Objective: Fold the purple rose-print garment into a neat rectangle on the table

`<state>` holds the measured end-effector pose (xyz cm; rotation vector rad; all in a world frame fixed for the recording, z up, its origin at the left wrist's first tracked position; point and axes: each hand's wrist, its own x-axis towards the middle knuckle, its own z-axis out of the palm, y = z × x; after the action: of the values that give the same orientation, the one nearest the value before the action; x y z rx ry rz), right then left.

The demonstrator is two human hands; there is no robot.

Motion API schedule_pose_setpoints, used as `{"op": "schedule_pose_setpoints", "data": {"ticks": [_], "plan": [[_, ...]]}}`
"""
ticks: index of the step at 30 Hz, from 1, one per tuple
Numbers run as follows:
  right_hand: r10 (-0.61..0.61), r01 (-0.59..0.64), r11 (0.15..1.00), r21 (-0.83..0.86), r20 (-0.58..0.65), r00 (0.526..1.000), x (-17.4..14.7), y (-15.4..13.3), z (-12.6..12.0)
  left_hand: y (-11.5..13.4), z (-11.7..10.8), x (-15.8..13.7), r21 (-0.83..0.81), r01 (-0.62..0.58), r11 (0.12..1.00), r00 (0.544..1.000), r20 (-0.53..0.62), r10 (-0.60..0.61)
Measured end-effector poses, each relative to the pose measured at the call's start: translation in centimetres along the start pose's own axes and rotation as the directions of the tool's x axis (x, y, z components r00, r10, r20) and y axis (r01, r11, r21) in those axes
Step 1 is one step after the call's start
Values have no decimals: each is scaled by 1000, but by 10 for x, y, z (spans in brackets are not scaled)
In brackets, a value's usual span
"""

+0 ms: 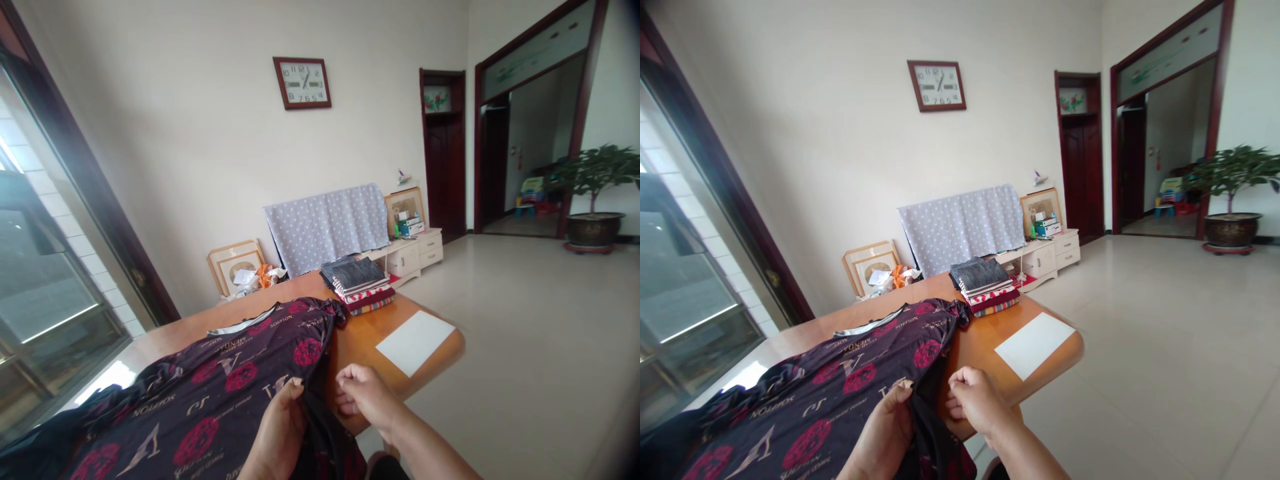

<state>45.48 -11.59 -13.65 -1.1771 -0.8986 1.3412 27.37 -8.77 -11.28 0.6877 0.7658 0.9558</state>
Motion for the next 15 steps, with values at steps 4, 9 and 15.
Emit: {"op": "schedule_pose_setpoints", "data": {"ticks": [4,9,15], "plan": [[48,-55,992,113,62,997,4,6,14,5,-1,-1,-83,9,996,1000,-11,-10],[73,-87,986,141,97,993,2,8,20,7,-2,-4,-111,13,994,1000,-1,-13],[65,-71,997,32,175,982,-16,0,23,5,1,-5,-93,31,995,999,-37,-34]]}}
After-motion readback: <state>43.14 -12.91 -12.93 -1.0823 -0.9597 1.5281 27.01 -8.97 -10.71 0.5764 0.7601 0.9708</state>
